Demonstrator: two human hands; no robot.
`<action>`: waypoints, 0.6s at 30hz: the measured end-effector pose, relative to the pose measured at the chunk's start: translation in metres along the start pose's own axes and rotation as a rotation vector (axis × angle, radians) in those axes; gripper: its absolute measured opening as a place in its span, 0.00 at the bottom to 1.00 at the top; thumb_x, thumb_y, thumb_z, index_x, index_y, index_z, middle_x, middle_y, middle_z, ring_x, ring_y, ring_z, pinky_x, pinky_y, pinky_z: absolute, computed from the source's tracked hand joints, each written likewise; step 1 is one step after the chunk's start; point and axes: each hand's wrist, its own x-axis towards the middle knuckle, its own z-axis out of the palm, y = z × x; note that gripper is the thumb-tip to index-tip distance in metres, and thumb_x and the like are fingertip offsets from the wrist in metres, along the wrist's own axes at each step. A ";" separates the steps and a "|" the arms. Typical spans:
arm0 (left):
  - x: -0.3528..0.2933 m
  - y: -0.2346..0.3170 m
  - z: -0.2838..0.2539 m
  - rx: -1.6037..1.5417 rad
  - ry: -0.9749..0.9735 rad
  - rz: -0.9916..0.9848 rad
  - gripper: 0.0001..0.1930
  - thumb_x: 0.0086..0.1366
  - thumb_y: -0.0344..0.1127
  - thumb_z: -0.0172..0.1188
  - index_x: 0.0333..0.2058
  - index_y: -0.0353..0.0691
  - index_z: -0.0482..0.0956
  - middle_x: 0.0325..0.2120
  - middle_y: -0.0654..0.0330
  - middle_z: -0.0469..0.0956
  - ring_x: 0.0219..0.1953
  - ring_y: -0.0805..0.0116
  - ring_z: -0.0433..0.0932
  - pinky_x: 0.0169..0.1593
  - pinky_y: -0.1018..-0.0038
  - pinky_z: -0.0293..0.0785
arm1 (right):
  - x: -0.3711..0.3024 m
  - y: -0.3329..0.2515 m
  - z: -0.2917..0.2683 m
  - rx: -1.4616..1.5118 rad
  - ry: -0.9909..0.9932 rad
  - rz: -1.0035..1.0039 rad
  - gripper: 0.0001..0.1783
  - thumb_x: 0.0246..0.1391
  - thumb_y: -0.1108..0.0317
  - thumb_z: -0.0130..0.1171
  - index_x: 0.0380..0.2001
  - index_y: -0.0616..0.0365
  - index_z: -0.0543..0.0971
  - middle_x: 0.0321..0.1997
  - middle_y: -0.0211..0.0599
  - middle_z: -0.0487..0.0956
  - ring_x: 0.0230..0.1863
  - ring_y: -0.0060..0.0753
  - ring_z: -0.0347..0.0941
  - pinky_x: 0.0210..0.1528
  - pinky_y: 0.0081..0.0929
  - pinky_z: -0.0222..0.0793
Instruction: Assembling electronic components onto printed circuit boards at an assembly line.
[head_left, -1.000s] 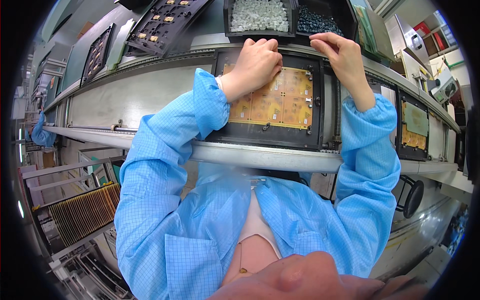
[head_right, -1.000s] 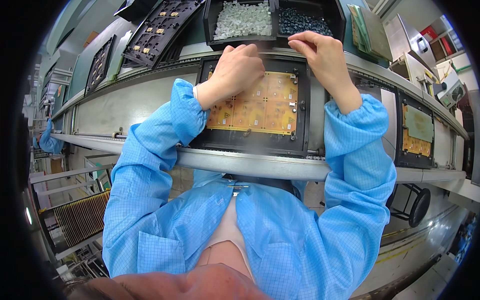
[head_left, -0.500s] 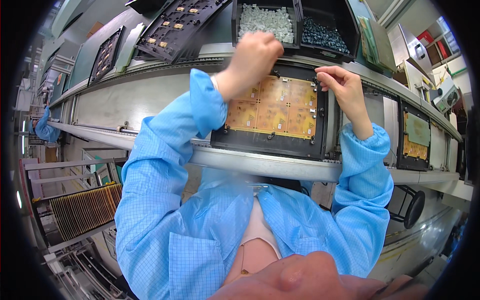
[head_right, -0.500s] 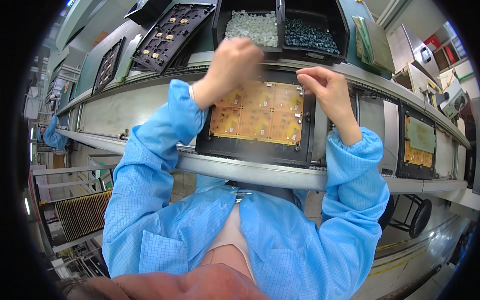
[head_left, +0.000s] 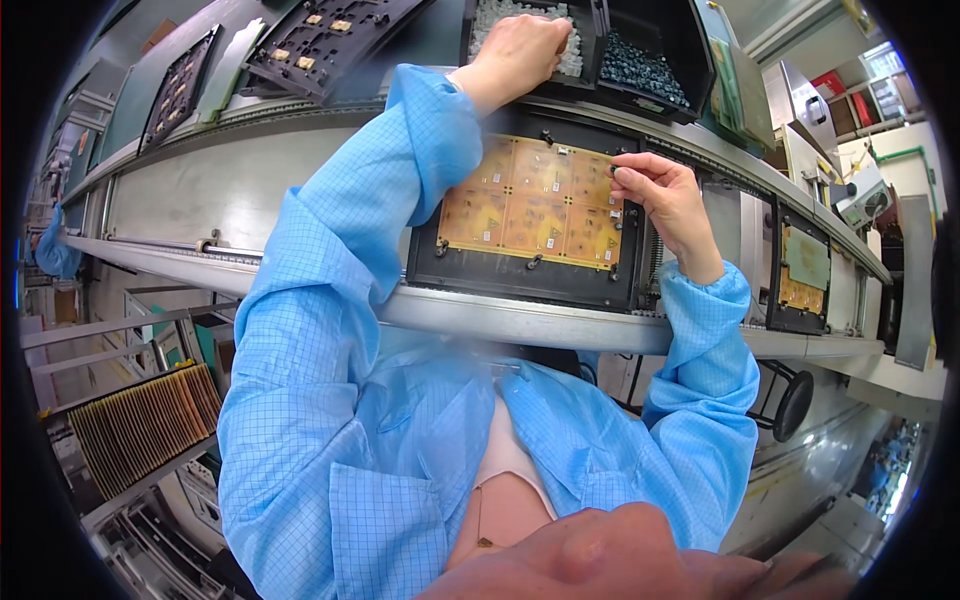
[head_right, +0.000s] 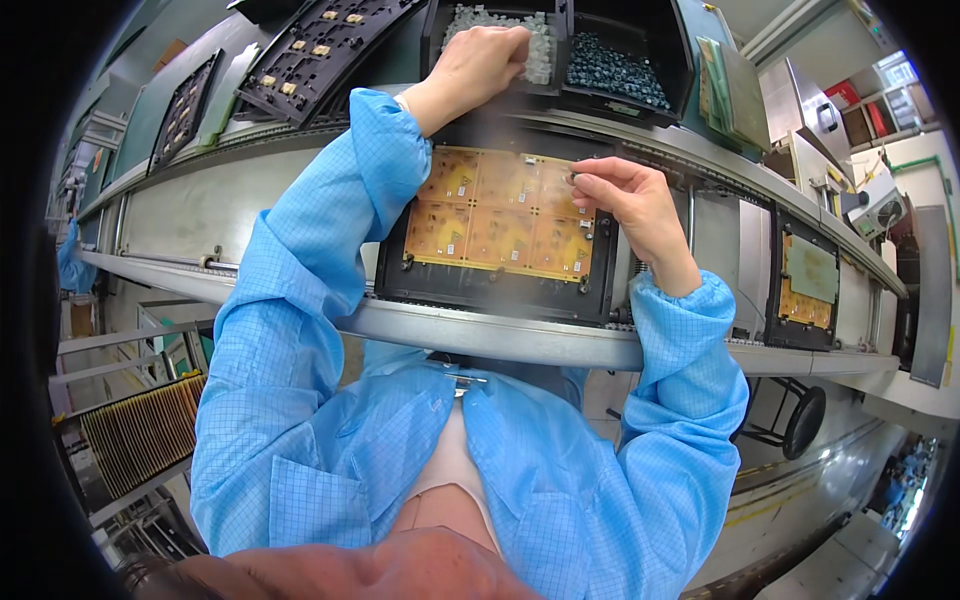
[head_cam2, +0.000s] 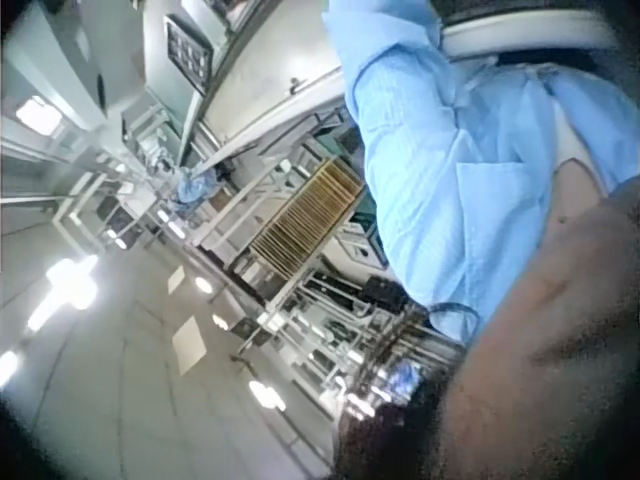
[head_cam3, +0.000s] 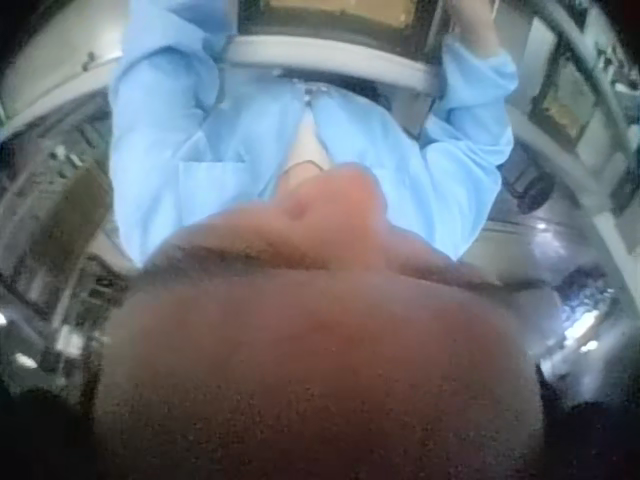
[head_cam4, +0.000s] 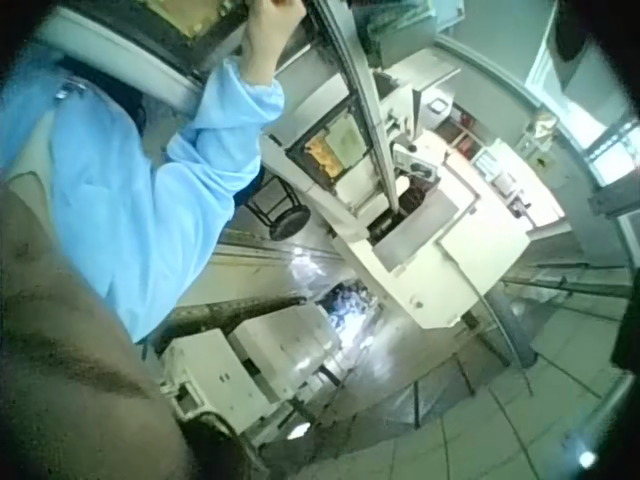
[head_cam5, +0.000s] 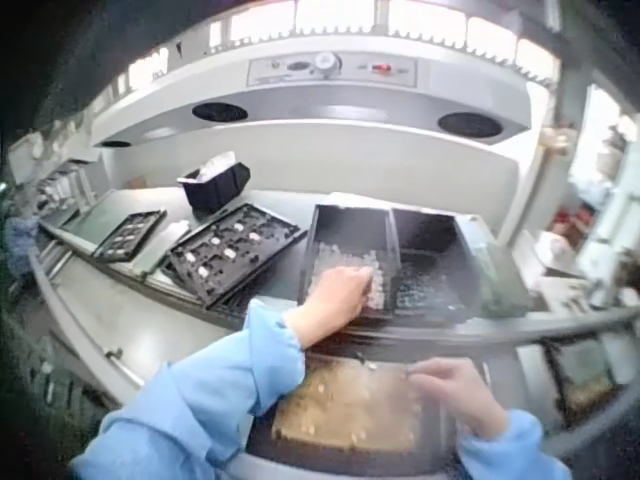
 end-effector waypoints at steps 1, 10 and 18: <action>-0.002 0.004 -0.002 -0.094 0.017 0.006 0.06 0.56 0.34 0.62 0.29 0.40 0.76 0.26 0.55 0.80 0.34 0.50 0.81 0.38 0.58 0.76 | 0.000 0.002 -0.001 -0.028 -0.006 -0.006 0.12 0.59 0.74 0.62 0.46 0.66 0.81 0.39 0.40 0.83 0.38 0.24 0.80 0.41 0.20 0.78; -0.040 0.036 -0.041 -0.515 0.013 -0.095 0.07 0.60 0.34 0.65 0.36 0.40 0.83 0.30 0.56 0.83 0.34 0.63 0.84 0.39 0.71 0.78 | 0.011 0.004 0.021 -0.661 0.147 -0.151 0.09 0.57 0.75 0.63 0.42 0.63 0.84 0.32 0.34 0.84 0.34 0.18 0.79 0.34 0.16 0.73; -0.104 0.030 -0.051 -0.746 -0.012 -0.235 0.07 0.58 0.31 0.65 0.35 0.37 0.83 0.28 0.56 0.84 0.32 0.67 0.83 0.38 0.74 0.78 | 0.016 0.017 0.031 -0.856 0.142 -0.223 0.08 0.57 0.76 0.62 0.40 0.65 0.84 0.33 0.33 0.84 0.34 0.18 0.79 0.39 0.17 0.75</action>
